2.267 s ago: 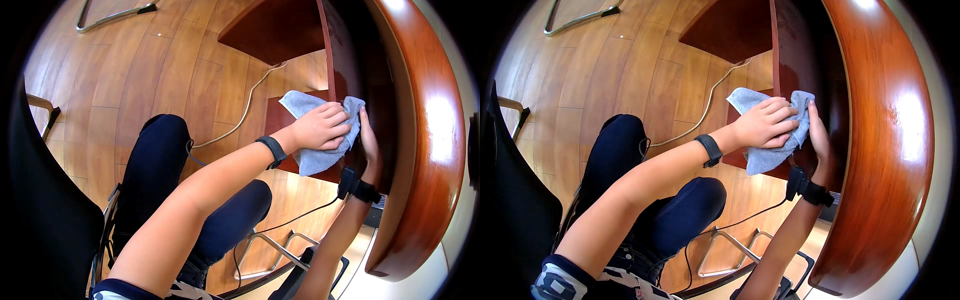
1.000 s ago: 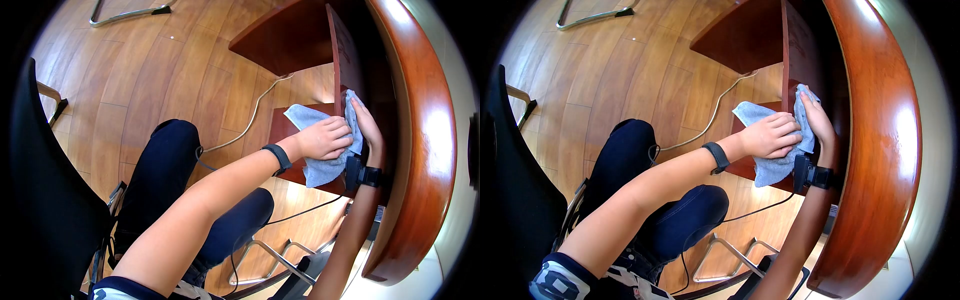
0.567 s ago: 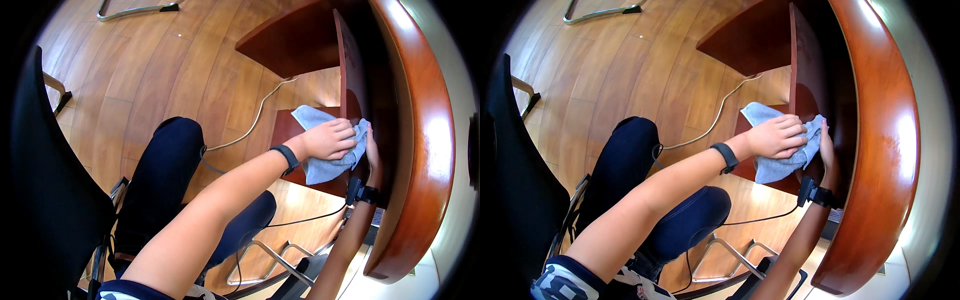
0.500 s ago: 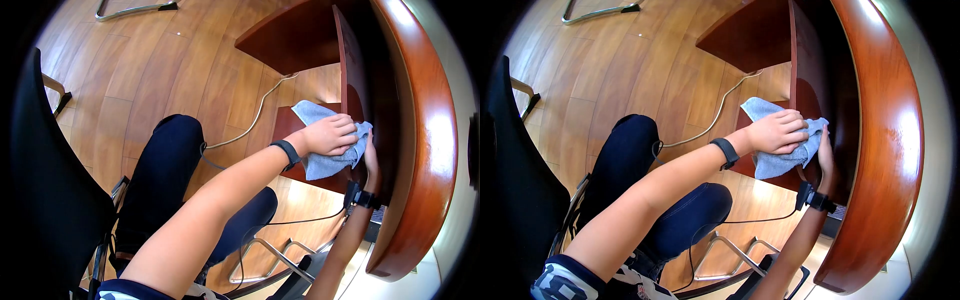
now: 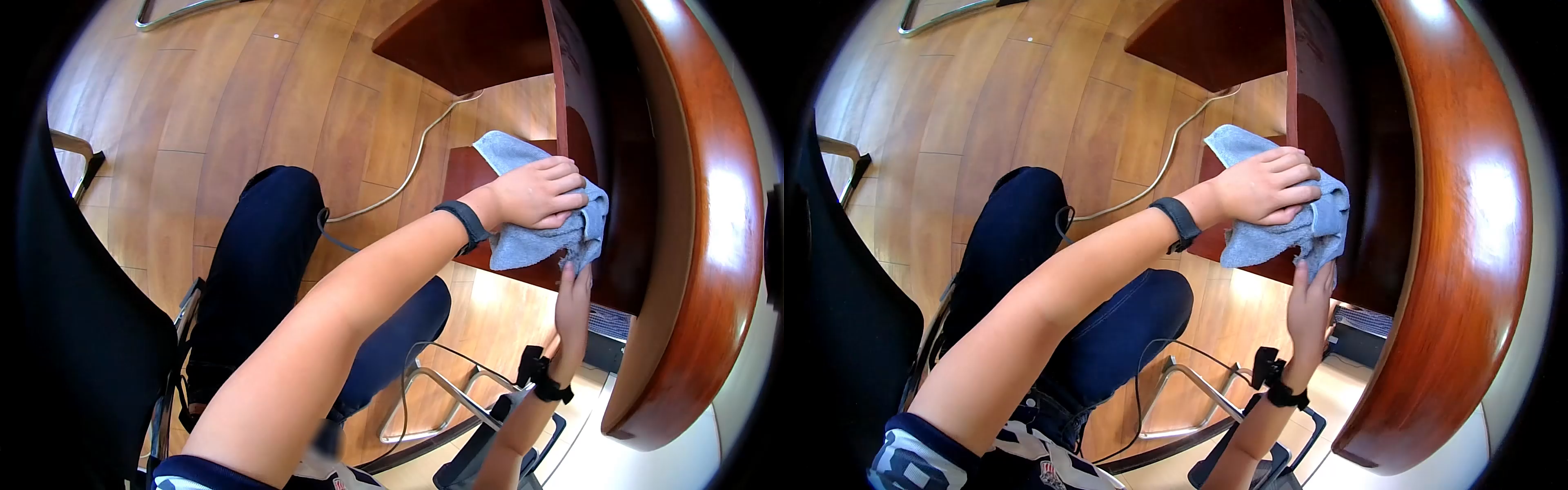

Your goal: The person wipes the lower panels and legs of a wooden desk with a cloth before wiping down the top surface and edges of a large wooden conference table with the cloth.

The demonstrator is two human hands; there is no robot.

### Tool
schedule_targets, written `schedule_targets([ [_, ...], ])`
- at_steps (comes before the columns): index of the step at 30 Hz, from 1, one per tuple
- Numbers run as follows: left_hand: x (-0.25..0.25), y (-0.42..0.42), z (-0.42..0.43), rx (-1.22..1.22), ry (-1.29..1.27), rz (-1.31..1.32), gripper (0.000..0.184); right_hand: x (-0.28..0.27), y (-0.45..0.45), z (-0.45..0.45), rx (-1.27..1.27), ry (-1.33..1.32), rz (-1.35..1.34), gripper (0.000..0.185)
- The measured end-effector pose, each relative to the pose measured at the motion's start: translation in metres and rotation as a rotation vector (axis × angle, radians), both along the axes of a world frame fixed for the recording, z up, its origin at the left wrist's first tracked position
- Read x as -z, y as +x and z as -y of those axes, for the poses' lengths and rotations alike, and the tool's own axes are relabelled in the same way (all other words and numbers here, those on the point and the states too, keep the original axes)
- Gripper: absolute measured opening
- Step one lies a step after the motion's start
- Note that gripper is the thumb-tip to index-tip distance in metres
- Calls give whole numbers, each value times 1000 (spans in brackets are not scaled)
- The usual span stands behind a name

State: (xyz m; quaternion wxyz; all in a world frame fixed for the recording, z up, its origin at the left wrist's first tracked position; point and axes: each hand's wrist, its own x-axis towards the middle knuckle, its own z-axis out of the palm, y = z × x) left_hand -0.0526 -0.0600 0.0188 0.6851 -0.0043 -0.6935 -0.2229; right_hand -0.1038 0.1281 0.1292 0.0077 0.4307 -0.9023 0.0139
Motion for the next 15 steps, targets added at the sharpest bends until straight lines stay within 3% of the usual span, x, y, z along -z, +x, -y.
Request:
schedule_targets([
  [7,-2,1,7,-50,-105,45,30,19,-20,17,-167,-57,-184,78],
  [11,-7,8,16,-187,-172,208,29,-7,-19,36,-168,-119,317,66],
  [13,-11,11,20,-160,-141,337,30,1,-21,40,-204,-16,157,65],
  [15,-17,12,30,-184,-125,347,32,12,-9,44,-200,-102,116,64],
])
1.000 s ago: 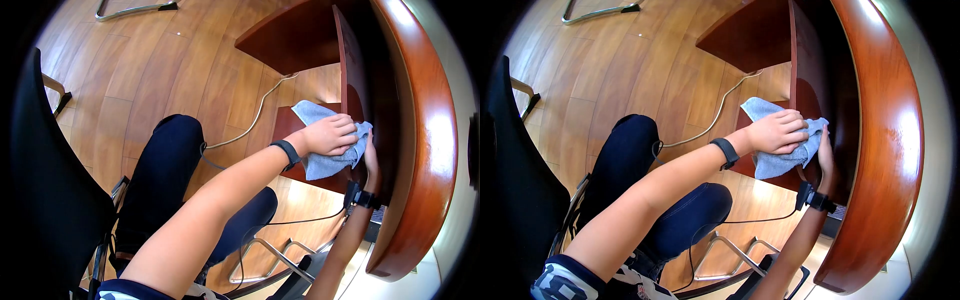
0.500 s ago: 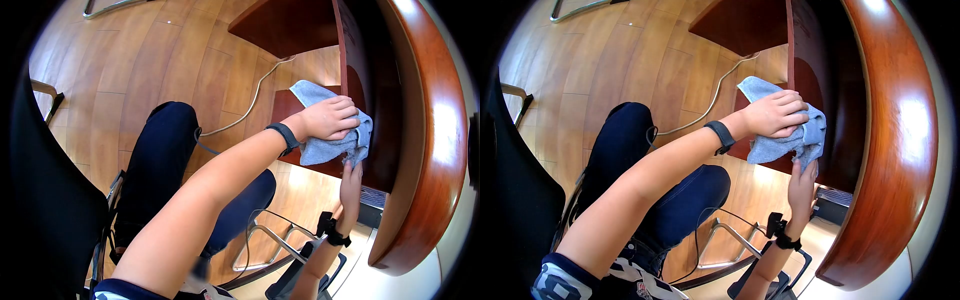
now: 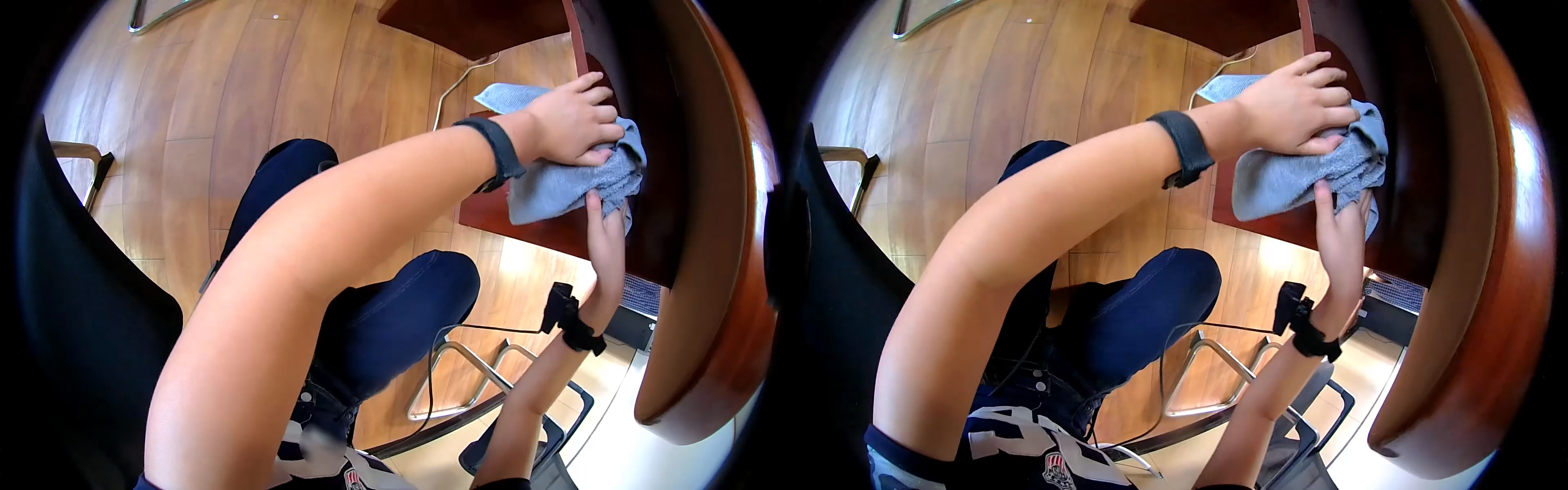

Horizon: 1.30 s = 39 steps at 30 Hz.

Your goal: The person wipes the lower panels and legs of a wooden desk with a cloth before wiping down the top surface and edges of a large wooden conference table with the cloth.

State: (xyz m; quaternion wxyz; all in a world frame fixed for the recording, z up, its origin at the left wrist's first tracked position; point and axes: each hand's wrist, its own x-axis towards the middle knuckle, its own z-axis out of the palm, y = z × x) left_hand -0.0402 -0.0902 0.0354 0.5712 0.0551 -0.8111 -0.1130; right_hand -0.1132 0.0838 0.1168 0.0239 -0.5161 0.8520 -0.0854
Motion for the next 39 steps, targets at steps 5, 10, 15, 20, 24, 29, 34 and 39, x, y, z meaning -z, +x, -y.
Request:
schedule_targets([
  [5,-10,-10,12,-117,39,120,38,3,25,17,144,-113,65,68],
  [10,-5,-4,8,-72,67,245,37,6,40,58,18,-424,-8,93],
  [15,1,-5,47,7,182,176,34,-2,39,75,-129,-208,-70,95],
  [20,-13,-7,65,2,240,260,39,9,20,93,-69,-116,-257,80],
  [24,-20,-7,73,-40,281,298,40,1,26,125,236,5,-269,77],
  [29,-13,3,76,20,278,-22,35,5,-7,157,224,92,-308,71],
  [34,-9,26,55,324,302,-173,31,11,-55,190,41,329,-151,69],
  [39,-7,13,76,433,450,-10,49,0,-52,212,40,456,-107,70],
])
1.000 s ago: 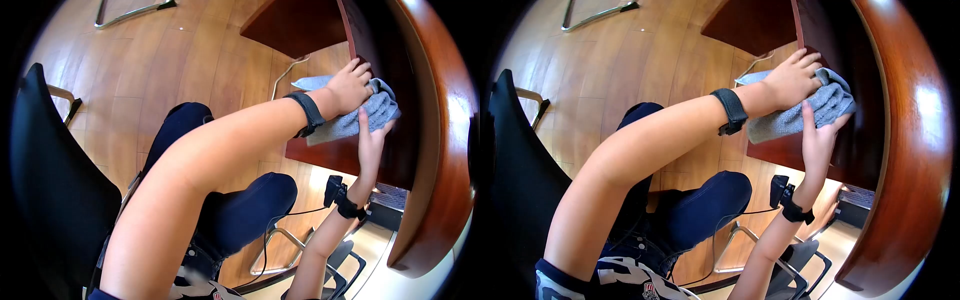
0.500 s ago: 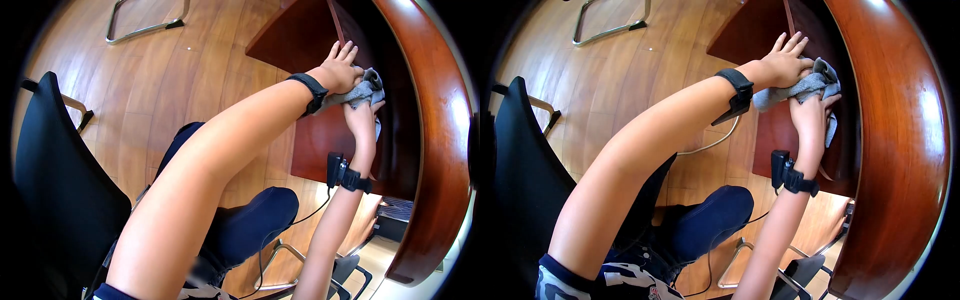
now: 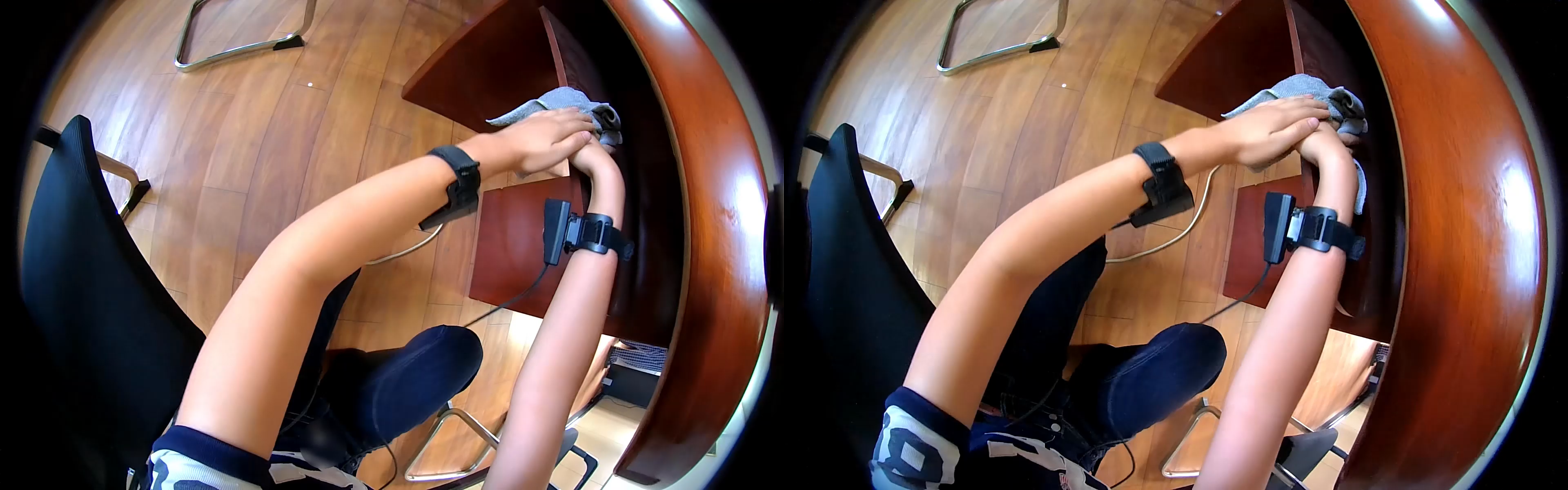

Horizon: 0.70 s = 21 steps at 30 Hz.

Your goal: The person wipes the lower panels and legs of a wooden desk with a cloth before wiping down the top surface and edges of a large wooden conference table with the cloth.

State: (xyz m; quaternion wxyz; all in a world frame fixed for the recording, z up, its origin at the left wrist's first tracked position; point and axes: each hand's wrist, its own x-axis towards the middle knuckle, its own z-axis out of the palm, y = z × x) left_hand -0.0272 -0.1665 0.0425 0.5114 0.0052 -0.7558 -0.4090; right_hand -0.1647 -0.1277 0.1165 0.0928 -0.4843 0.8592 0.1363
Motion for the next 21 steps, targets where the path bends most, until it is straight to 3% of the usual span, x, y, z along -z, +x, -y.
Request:
schedule_targets([
  [12,-7,-13,59,-12,-88,287,52,-11,-9,41,3,153,18,72],
  [21,-8,-35,90,-63,-14,427,46,-8,-22,78,-15,180,25,75],
])
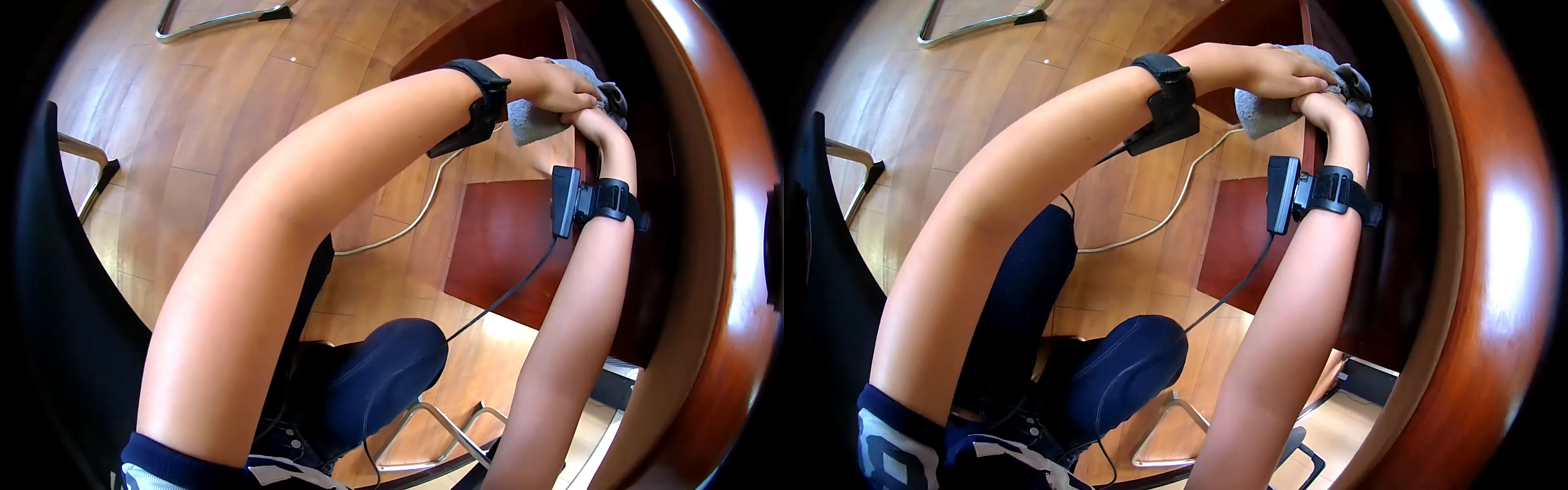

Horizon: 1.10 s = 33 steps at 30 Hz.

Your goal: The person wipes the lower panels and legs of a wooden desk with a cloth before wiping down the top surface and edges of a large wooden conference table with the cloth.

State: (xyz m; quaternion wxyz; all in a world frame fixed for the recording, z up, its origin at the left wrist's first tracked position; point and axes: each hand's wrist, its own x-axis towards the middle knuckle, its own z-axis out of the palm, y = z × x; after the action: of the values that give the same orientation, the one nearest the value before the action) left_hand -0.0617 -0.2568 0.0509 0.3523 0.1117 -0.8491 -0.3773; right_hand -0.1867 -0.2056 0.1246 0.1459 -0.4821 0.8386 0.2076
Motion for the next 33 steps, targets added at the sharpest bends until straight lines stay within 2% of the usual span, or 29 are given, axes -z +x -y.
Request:
schedule_targets([
  [8,6,-30,17,-82,-27,26,46,5,-21,28,6,-71,43,77],
  [10,15,-50,23,-92,-18,-85,46,9,-32,35,20,-133,74,78],
  [18,22,-92,37,-77,161,-61,51,33,-90,43,151,-381,215,82],
  [21,25,-108,58,-108,125,-27,51,44,-119,43,200,-474,220,64],
  [22,20,-117,39,-134,33,-48,51,41,-126,35,203,-526,255,61],
  [24,37,-139,38,-198,-4,-69,51,51,-149,27,178,-539,434,60],
  [25,39,-142,40,-189,17,-122,51,45,-128,19,200,-603,509,56],
  [26,35,-138,38,-197,22,-113,51,32,-104,13,294,-555,534,67],
  [30,37,-148,45,-233,-76,-80,50,21,-87,8,389,-481,588,49],
  [32,36,-152,49,-253,-97,-14,50,19,-63,2,459,-620,615,39],
  [33,37,-153,53,-256,-99,8,49,19,-69,0,458,-646,738,40],
])
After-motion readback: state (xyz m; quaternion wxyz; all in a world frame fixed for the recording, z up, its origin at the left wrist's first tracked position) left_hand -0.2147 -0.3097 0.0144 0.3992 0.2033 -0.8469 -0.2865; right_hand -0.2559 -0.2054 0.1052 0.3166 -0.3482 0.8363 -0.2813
